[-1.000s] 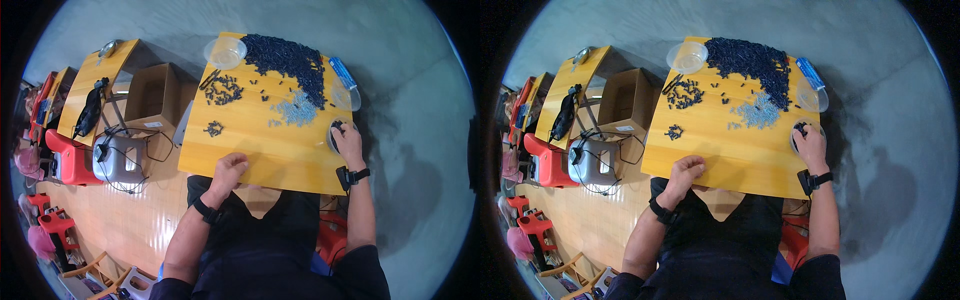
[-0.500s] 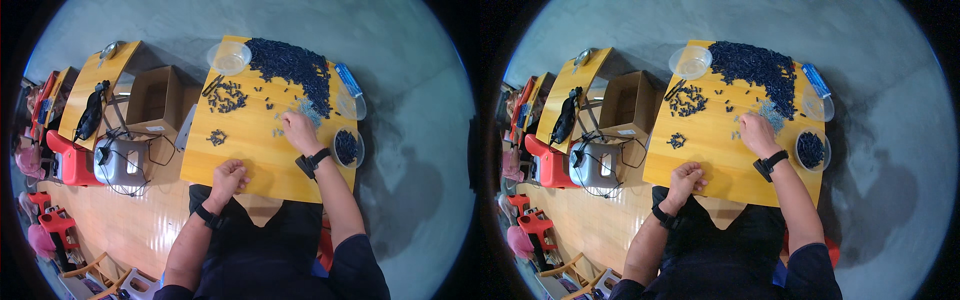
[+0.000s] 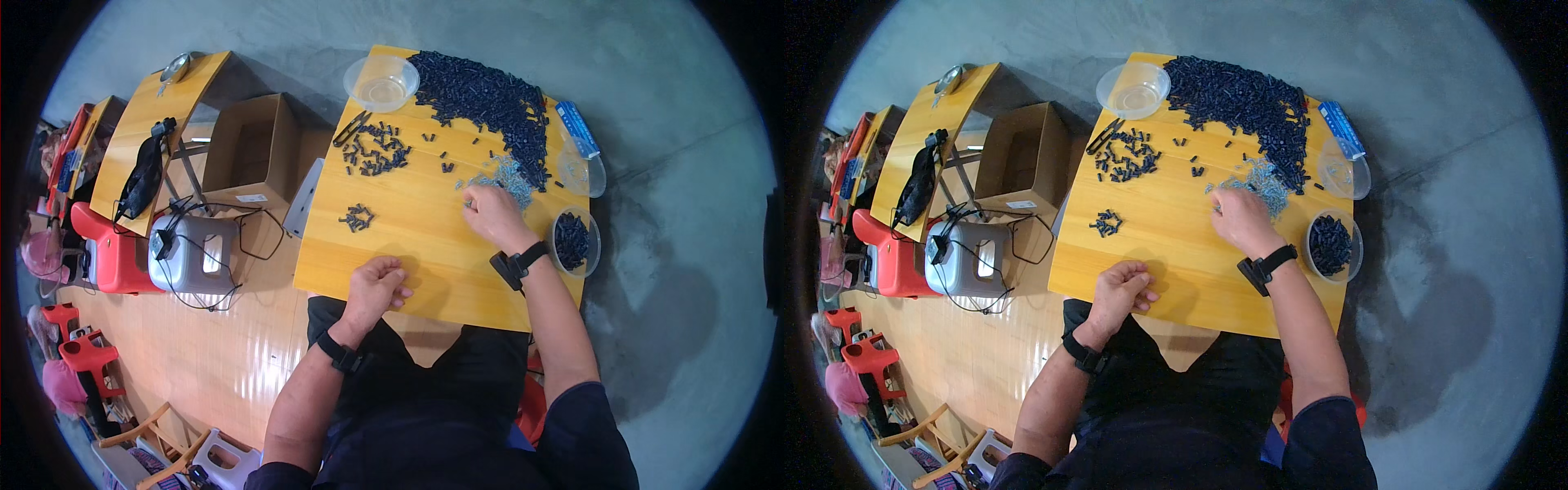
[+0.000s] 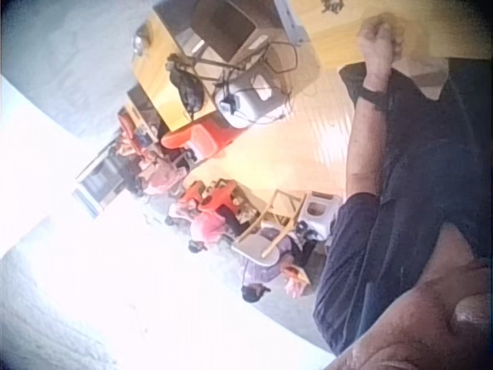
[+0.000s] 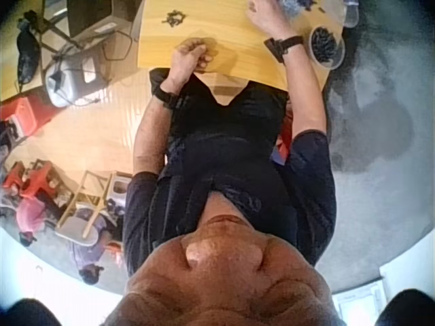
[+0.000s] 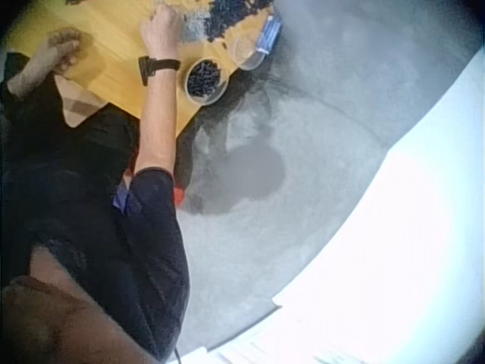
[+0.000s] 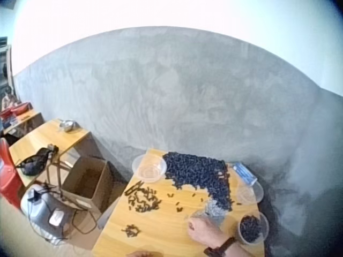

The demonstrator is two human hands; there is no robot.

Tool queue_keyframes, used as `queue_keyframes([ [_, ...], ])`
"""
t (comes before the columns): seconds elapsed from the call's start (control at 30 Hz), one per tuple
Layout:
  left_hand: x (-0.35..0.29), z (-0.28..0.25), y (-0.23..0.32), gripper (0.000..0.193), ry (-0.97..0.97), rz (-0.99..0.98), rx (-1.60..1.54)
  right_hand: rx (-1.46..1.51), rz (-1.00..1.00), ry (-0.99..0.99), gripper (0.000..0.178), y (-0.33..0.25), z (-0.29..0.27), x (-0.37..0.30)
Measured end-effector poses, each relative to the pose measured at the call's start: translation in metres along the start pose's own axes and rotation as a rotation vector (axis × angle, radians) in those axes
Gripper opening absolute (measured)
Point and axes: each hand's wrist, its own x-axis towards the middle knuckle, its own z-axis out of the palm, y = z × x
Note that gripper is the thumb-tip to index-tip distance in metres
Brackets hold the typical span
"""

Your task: Manually assembling small black plastic components by fitting them together at a workstation.

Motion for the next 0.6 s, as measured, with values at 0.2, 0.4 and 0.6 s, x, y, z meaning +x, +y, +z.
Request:
queue_keyframes([
  [0.2, -0.001, -0.002, -0.001, 0.027, -0.015, 0.000, -0.018, 0.066, -0.057, 0.086, 0.013, 0.011, 0.004, -0.011],
  [0.4, 0.000, -0.003, -0.001, 0.025, -0.019, -0.002, -0.020, -0.009, -0.036, 0.079, 0.013, 0.008, 0.001, -0.010],
  [0.6, 0.001, -0.004, 0.000, 0.025, -0.030, 0.004, -0.026, -0.051, -0.040, -0.026, 0.011, 0.000, 0.001, -0.002],
])
